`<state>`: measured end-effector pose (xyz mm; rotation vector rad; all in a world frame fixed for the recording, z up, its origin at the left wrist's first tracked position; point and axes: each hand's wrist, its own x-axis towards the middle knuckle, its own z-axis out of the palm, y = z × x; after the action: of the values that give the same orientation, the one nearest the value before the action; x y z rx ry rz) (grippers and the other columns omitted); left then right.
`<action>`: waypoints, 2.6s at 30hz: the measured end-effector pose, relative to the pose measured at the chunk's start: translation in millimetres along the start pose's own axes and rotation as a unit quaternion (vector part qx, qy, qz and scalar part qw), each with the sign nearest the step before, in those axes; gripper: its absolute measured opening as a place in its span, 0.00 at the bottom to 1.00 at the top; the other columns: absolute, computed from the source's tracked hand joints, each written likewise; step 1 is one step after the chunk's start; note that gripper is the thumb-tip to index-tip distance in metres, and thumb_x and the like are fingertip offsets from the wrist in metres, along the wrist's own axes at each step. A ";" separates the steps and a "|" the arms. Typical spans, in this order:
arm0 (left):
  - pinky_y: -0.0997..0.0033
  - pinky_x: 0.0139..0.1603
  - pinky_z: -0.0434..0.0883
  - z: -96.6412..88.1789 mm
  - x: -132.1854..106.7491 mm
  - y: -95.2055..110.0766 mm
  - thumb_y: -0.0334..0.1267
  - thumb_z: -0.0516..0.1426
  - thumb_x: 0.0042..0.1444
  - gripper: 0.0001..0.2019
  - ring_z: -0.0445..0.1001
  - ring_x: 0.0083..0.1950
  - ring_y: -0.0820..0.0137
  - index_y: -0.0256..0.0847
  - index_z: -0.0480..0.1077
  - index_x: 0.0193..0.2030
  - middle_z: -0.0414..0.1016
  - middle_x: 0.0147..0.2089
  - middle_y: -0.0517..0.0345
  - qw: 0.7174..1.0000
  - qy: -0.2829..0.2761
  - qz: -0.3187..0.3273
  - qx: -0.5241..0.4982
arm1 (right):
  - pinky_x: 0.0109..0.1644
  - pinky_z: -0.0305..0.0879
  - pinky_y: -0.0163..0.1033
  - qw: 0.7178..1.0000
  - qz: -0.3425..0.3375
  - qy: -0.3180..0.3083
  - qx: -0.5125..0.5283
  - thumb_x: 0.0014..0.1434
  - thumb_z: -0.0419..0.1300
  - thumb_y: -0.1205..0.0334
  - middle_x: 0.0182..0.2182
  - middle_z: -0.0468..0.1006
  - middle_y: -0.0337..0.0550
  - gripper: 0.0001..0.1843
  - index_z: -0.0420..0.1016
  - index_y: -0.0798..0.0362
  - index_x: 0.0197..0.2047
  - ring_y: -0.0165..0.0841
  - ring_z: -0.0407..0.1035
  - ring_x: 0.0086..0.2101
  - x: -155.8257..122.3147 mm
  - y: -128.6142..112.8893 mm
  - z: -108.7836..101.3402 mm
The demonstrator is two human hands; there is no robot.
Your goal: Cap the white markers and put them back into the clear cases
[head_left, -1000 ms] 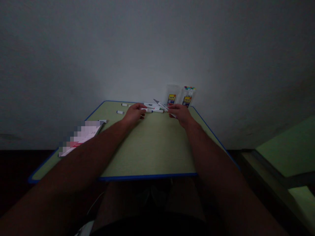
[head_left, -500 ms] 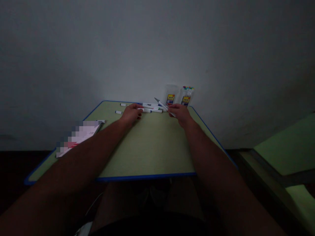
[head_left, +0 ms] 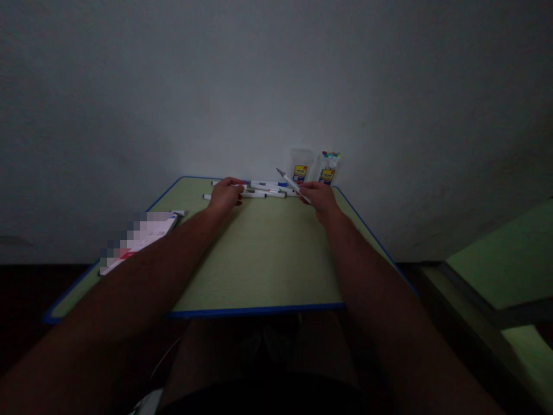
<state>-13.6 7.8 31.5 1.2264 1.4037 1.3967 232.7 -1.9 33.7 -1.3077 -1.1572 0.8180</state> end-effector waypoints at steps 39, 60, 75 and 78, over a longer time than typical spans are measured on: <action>0.73 0.27 0.66 2.5 -8.0 -1.3 0.29 0.61 0.44 0.07 0.68 0.27 0.73 0.40 0.73 0.33 0.71 0.28 0.58 0.997 -0.065 0.023 -0.027 | 0.37 0.67 0.38 0.987 -0.054 -0.111 -0.099 0.42 0.68 0.69 0.24 0.78 0.39 0.07 0.80 0.54 0.30 0.27 0.68 0.25 -7.3 3.0 -0.8; 0.71 0.28 0.66 6.3 -11.9 -3.9 0.25 0.62 0.42 0.08 0.67 0.26 0.74 0.39 0.74 0.30 0.71 0.26 0.59 0.991 -0.119 0.044 -0.035 | 0.43 0.68 0.41 0.988 -0.058 -0.109 -0.097 0.41 0.70 0.70 0.28 0.79 0.42 0.09 0.80 0.55 0.30 0.30 0.72 0.30 -8.8 1.8 0.5; 0.72 0.28 0.66 7.1 -12.6 -5.0 0.25 0.63 0.43 0.07 0.67 0.25 0.74 0.38 0.74 0.31 0.70 0.24 0.60 0.988 -0.141 0.051 -0.026 | 0.44 0.69 0.41 0.986 -0.060 -0.125 -0.097 0.41 0.70 0.71 0.28 0.79 0.41 0.09 0.80 0.55 0.30 0.30 0.72 0.30 -9.3 2.4 1.2; 0.72 0.28 0.66 8.0 -12.0 -5.8 0.25 0.62 0.44 0.07 0.66 0.25 0.75 0.38 0.74 0.32 0.70 0.24 0.60 0.989 -0.142 0.050 -0.015 | 0.44 0.69 0.42 0.984 -0.068 -0.126 -0.103 0.41 0.70 0.71 0.28 0.79 0.41 0.09 0.80 0.55 0.30 0.30 0.72 0.30 -7.6 4.4 1.2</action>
<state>-3.8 -1.6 23.9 1.4293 1.1357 1.2470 230.1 -8.2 28.0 -1.2999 -1.5501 0.7945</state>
